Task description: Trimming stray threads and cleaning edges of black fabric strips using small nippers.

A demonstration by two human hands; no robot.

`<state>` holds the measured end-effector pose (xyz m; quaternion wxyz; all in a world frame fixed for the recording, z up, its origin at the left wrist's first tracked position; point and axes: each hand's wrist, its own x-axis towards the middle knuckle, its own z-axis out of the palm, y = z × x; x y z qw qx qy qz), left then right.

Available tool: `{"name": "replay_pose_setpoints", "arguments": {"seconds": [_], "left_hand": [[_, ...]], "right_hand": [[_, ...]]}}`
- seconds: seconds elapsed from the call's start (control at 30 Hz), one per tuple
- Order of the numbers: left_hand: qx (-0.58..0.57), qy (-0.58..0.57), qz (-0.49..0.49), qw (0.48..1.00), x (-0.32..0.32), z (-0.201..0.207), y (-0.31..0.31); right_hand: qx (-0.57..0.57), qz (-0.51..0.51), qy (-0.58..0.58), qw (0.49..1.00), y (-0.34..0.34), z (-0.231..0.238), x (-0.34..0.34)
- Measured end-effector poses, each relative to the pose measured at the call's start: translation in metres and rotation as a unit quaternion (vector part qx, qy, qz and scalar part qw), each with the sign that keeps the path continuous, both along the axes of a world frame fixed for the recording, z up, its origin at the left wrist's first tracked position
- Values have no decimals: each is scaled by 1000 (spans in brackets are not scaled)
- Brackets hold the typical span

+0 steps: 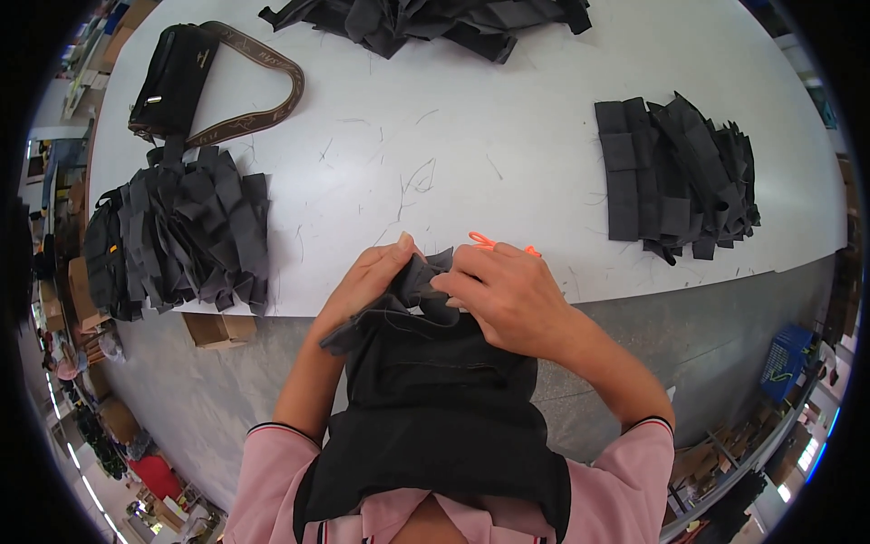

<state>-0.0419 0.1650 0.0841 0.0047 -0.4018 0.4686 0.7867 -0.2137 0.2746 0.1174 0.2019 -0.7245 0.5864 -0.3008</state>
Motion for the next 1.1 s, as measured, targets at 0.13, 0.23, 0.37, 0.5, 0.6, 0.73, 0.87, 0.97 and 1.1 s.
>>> {"name": "replay_pose_setpoints", "arguments": {"seconds": [0.13,0.23,0.37,0.5,0.6,0.73,0.87,0.97,1.1], "left_hand": [[15,8,-2,1000,0,-2,1],[10,9,-3,1000,0,-5,1],[13,10,8,1000,-3,-4,1],[18,-5,-10,1000,-2,-5,-2],[-13,2,-19,1000,0,-5,-2],[-13,-1,-16,1000,-1,-3,0],[-16,2,-16,1000,0,-2,0],[-18,5,-19,1000,-3,0,0],[-54,10,-6,998,0,-4,0]], "right_hand": [[-6,12,14,1000,2,-2,0],[2,4,15,1000,5,-5,2],[31,-64,-127,989,9,-11,4],[37,-80,-125,988,11,-10,5],[4,-143,-122,982,11,-9,7],[27,-140,-107,984,10,-12,7],[19,-151,-108,982,11,-14,12],[74,-188,-231,952,13,-24,9],[72,-231,-338,910,17,-13,21]]}}
